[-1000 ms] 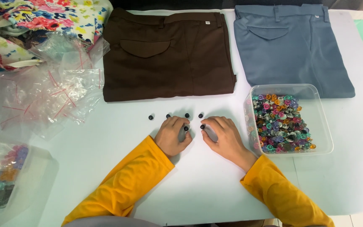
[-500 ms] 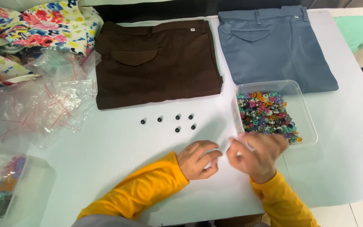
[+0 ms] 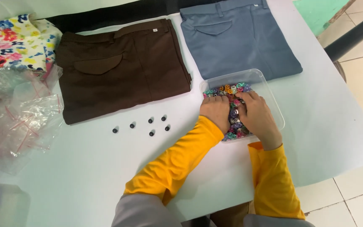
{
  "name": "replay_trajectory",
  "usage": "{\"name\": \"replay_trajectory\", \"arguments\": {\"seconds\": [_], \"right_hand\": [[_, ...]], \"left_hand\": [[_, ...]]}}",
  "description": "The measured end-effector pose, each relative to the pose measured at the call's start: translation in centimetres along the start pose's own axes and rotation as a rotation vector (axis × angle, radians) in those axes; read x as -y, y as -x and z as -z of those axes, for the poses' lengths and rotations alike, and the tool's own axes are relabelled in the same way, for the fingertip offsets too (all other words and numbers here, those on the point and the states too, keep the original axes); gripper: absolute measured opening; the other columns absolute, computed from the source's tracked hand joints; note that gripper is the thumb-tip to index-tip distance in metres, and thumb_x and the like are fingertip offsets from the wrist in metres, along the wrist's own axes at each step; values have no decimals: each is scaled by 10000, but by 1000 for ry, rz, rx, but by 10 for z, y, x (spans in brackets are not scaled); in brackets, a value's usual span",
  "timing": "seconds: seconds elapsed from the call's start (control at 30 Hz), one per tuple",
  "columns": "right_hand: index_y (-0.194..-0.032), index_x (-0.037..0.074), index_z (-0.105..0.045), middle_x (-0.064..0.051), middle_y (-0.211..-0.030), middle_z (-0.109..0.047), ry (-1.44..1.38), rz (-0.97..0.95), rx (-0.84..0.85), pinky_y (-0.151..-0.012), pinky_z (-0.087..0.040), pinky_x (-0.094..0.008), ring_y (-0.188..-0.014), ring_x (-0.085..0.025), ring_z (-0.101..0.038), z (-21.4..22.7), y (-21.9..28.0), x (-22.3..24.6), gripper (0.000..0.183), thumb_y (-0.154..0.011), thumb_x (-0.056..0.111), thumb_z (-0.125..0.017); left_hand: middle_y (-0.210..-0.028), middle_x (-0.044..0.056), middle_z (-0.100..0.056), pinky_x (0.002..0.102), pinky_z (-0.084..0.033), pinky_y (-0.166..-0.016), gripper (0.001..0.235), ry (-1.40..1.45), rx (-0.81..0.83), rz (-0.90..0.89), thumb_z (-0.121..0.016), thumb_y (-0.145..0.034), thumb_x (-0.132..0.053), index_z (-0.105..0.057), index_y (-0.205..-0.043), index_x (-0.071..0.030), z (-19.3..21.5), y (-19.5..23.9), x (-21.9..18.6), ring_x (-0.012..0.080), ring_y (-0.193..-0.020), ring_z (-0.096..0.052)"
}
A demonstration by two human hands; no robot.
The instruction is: Sorting and bagging small buttons into plastic zip-lock bags
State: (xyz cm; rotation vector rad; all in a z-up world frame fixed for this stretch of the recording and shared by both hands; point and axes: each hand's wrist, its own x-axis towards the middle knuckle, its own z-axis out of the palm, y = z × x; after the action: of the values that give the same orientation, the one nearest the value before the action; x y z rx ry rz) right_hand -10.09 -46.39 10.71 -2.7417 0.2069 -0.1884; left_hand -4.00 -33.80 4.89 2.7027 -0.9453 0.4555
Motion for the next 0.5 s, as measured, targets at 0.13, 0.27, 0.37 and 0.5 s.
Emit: {"name": "replay_trajectory", "arguments": {"seconds": [0.13,0.27,0.37,0.5], "right_hand": [[-1342,83,-633,-198,-1252,-615,-35,-6,46,-866,-565,-535,-1089,-454,-663,2,-2,-7,349,-1014,161,-544],[-1407,29,-577,-232,-1345,-545,-197,-58,127,-919,-542,-567,-1167,-480,-621,10,-2,-6,432,-992,147,-558],[-1415,39,-576,-253,-1310,-568,-297,-93,148,-934,-533,-571,-1192,-491,-605,10,-4,-8,462,-959,111,-574],[-1403,48,-581,-265,-1210,-649,-561,-185,128,-873,-570,-512,-1145,-415,-648,15,-3,-6,495,-925,-7,-464]], "left_hand": [[-770,55,-615,412,-459,-667,267,-98,-133,51,-670,-705,-150,-658,-969,-115,-40,-7,-4,266,-677,-660],[-767,35,-625,404,-542,-570,308,-69,-72,-14,-640,-782,-105,-668,-1089,-82,-51,-6,1,241,-633,-706],[-756,40,-636,407,-565,-533,341,-30,9,-41,-631,-798,-94,-662,-1134,-45,-49,-4,2,238,-614,-712],[-805,84,-643,397,-589,-556,271,97,113,-103,-623,-826,-27,-645,-1095,-16,-37,-4,6,273,-651,-720]]}}
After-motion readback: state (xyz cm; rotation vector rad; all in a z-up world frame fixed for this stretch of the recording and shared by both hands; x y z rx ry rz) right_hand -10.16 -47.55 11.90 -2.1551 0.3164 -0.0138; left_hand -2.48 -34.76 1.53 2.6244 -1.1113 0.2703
